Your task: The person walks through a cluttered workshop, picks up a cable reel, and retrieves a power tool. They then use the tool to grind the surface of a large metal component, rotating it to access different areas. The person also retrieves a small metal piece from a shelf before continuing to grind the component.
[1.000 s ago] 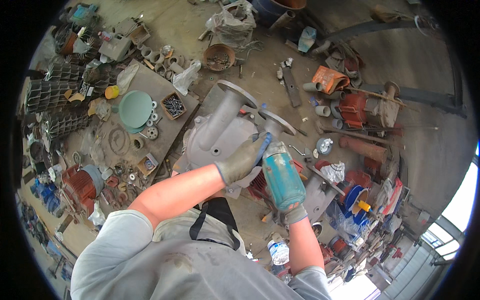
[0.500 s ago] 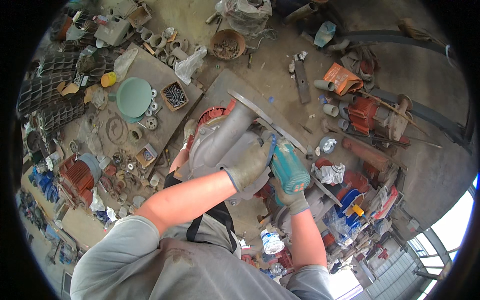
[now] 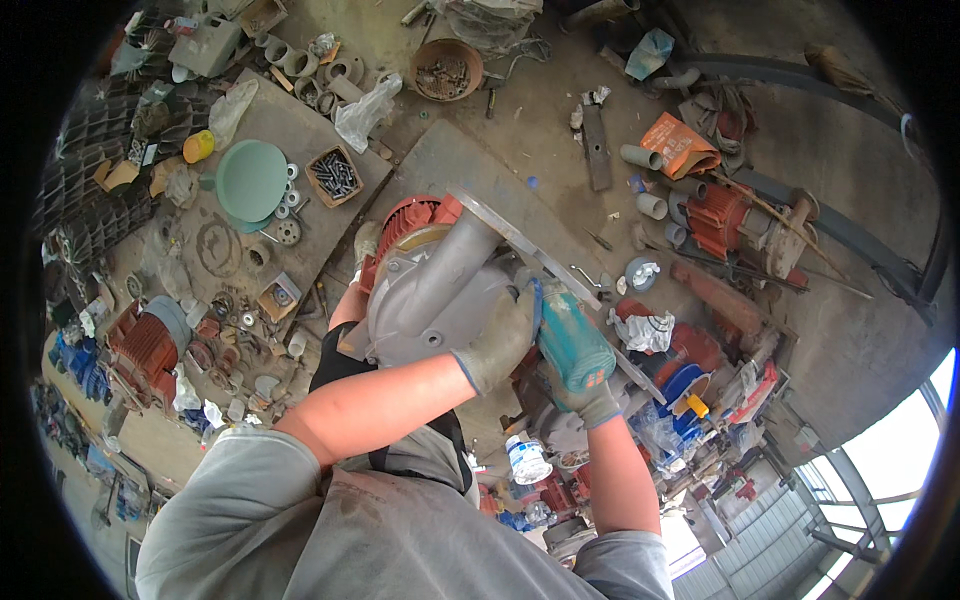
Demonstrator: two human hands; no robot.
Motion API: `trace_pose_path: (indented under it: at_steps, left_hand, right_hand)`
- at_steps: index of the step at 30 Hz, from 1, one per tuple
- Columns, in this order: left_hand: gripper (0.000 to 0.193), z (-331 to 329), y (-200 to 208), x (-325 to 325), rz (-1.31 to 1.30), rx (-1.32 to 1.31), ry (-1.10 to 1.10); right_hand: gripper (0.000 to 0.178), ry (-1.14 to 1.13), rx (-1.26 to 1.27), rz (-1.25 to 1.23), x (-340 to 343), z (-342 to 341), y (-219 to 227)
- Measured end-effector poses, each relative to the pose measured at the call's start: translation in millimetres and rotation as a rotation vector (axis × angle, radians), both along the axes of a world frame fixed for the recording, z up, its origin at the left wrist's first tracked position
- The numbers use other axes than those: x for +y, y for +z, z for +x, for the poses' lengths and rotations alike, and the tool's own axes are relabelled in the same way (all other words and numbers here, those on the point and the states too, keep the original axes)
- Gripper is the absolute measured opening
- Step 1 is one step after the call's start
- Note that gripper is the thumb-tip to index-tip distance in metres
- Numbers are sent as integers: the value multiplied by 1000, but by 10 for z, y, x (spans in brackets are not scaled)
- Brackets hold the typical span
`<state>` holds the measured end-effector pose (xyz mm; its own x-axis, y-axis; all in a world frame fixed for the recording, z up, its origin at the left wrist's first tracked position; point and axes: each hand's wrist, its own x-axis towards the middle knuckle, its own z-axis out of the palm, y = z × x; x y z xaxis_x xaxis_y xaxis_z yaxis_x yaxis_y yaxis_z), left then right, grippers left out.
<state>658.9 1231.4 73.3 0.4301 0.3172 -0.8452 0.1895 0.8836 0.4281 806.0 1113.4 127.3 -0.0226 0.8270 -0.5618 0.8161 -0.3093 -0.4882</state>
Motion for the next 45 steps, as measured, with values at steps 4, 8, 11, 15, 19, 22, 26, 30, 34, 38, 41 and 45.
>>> trace_pose_path:
  at_steps: [4, 8, 11, 15, 19, 22, 26, 30, 34, 38, 41, 45]
  left_hand:
    - [67, 21, 72, 43, 57, 104, 22]
    - [65, 28, 72, 9, 149, 71, -5]
    - [64, 87, 33, -127, 236, 120, -14]
    - [60, 246, -62, -276, 378, 169, 8]
    - [57, 349, -152, -255, 170, 163, 96]
    - [57, 301, -172, -209, 80, 151, 82]
    - [56, 173, -142, -173, 240, 159, 113]
    - [56, 99, -73, -86, 63, 140, 211]
    - [58, 46, 21, 6, 77, 142, 187]
    - [59, 22, 56, -6, -30, 66, 258]
    - [59, 78, 28, -79, -22, 123, 291]
    - [60, 146, -21, -154, 56, 183, 233]
  right_hand:
    - [52, -143, 70, -205, 65, 80, -3]
    - [56, 145, -28, 53, 128, 198, -12]
    - [61, 133, -21, -5, 73, 283, -65]
    - [64, -52, 73, -161, -103, 368, -185]
    - [61, -149, 142, -97, -195, 369, -304]
    - [58, -77, 137, -83, -141, 311, -303]
    - [56, 78, 51, 4, 47, 192, -176]
    - [57, 221, -27, 85, 306, 55, -69]
    - [63, 299, -80, 98, 560, 9, 4]
    - [70, 479, -64, 28, 791, 109, 41]
    - [73, 458, 3, -39, 887, 170, 45]
    - [74, 551, -41, -12, 894, 165, 26]
